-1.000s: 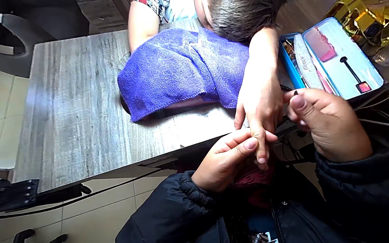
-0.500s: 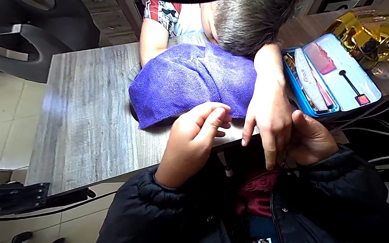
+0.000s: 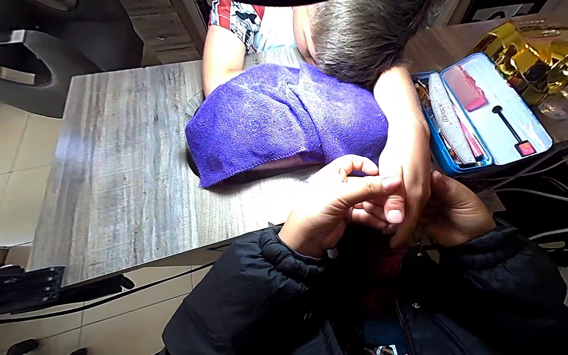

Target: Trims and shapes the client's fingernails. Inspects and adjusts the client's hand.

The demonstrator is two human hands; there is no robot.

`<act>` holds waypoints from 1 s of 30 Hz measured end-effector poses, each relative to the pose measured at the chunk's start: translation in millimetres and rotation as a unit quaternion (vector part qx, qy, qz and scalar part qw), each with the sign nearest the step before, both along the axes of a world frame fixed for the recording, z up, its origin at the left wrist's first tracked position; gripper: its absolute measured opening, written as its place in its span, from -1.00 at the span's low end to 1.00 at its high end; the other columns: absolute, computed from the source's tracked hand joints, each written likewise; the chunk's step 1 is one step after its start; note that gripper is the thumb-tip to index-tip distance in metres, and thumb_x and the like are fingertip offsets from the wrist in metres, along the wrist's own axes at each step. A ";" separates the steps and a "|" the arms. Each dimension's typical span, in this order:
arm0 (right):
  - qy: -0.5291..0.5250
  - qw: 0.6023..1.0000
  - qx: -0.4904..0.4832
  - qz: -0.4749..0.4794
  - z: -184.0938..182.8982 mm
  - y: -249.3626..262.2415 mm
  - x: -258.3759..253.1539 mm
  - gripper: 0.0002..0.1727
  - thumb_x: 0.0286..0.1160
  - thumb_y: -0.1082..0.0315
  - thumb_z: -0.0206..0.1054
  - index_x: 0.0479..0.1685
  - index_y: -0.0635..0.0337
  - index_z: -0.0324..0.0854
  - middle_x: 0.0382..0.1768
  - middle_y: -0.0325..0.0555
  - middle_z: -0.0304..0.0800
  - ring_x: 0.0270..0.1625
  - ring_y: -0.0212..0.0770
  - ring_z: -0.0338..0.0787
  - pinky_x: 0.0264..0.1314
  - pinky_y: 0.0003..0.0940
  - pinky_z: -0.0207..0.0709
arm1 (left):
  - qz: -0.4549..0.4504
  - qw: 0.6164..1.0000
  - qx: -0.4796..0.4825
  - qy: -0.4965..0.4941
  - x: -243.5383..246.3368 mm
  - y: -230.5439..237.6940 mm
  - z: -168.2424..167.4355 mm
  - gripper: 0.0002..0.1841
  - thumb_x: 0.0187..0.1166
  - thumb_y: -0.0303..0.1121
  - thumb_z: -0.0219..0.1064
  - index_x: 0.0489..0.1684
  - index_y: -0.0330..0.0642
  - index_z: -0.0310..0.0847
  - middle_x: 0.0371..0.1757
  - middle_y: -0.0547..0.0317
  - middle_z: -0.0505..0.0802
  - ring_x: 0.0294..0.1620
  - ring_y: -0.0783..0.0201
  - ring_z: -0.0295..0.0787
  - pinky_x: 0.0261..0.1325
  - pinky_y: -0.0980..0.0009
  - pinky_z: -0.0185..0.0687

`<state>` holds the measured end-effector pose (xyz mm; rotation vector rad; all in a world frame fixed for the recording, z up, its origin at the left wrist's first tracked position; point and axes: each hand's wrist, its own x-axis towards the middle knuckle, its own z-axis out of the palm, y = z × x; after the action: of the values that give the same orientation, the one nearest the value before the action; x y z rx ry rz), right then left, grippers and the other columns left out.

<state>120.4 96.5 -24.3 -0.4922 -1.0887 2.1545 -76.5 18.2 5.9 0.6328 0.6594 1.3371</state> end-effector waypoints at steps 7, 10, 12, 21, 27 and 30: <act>-0.030 0.999 0.012 -0.010 -1.4 -4.6 3.7 -0.77 0.64 0.24 0.33 -0.39 -0.03 0.80 -0.66 -0.47 0.63 -0.69 -0.70 0.41 -0.68 -0.78 0.18 | 0.015 1.000 0.006 0.027 8.7 1.2 5.3 -0.82 0.52 -0.66 0.31 -0.09 -0.24 0.44 -0.50 0.05 0.83 -0.58 0.34 0.82 -0.51 0.52 0.77; -0.039 0.999 0.013 -0.015 -2.2 -5.0 4.8 -0.78 0.65 0.24 0.32 -0.38 -0.03 0.80 -0.66 -0.45 0.63 -0.68 -0.68 0.43 -0.66 -0.77 0.21 | 0.019 0.999 0.006 0.024 9.8 1.3 6.0 -0.81 0.51 -0.66 0.31 -0.10 -0.25 0.44 -0.50 0.05 0.81 -0.58 0.36 0.81 -0.51 0.53 0.75; -0.040 0.999 0.013 -0.014 -2.7 -4.8 5.0 -0.78 0.64 0.24 0.33 -0.38 -0.02 0.80 -0.66 -0.45 0.63 -0.68 -0.68 0.43 -0.67 -0.77 0.21 | 0.019 1.000 0.010 0.020 10.2 1.2 6.3 -0.83 0.53 -0.67 0.31 -0.10 -0.26 0.45 -0.50 0.03 0.83 -0.58 0.35 0.82 -0.51 0.52 0.77; -0.066 0.997 0.020 -0.034 -0.7 -8.7 3.8 -0.76 0.66 0.24 0.31 -0.41 -0.04 0.78 -0.67 -0.46 0.60 -0.69 -0.68 0.37 -0.68 -0.77 0.16 | 0.006 1.000 -0.010 0.003 9.2 2.1 4.3 -0.91 0.65 -0.59 0.23 -0.23 -0.24 0.43 -0.58 0.05 0.79 -0.66 0.33 0.78 -0.55 0.50 0.75; -0.061 0.997 0.032 -0.039 -1.3 -14.4 3.3 -0.78 0.66 0.17 0.34 -0.35 -0.03 0.79 -0.63 -0.45 0.63 -0.69 -0.69 0.39 -0.67 -0.80 0.18 | -0.005 0.999 -0.013 -0.029 6.9 2.7 1.6 -0.88 0.72 -0.57 0.14 -0.27 -0.24 0.44 -0.58 0.05 0.78 -0.66 0.33 0.78 -0.56 0.50 0.75; -0.061 0.997 0.031 -0.023 -1.6 -10.4 3.4 -0.78 0.63 0.17 0.36 -0.37 -0.06 0.80 -0.65 -0.48 0.61 -0.68 -0.69 0.40 -0.67 -0.79 0.19 | -0.001 0.999 -0.014 -0.029 6.8 2.5 1.5 -0.89 0.72 -0.57 0.12 -0.25 -0.22 0.40 -0.59 0.08 0.75 -0.66 0.36 0.76 -0.55 0.52 0.73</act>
<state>123.8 86.1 -25.9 -0.6212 -1.1963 2.0659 -69.7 20.7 7.4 0.5708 0.6298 1.3377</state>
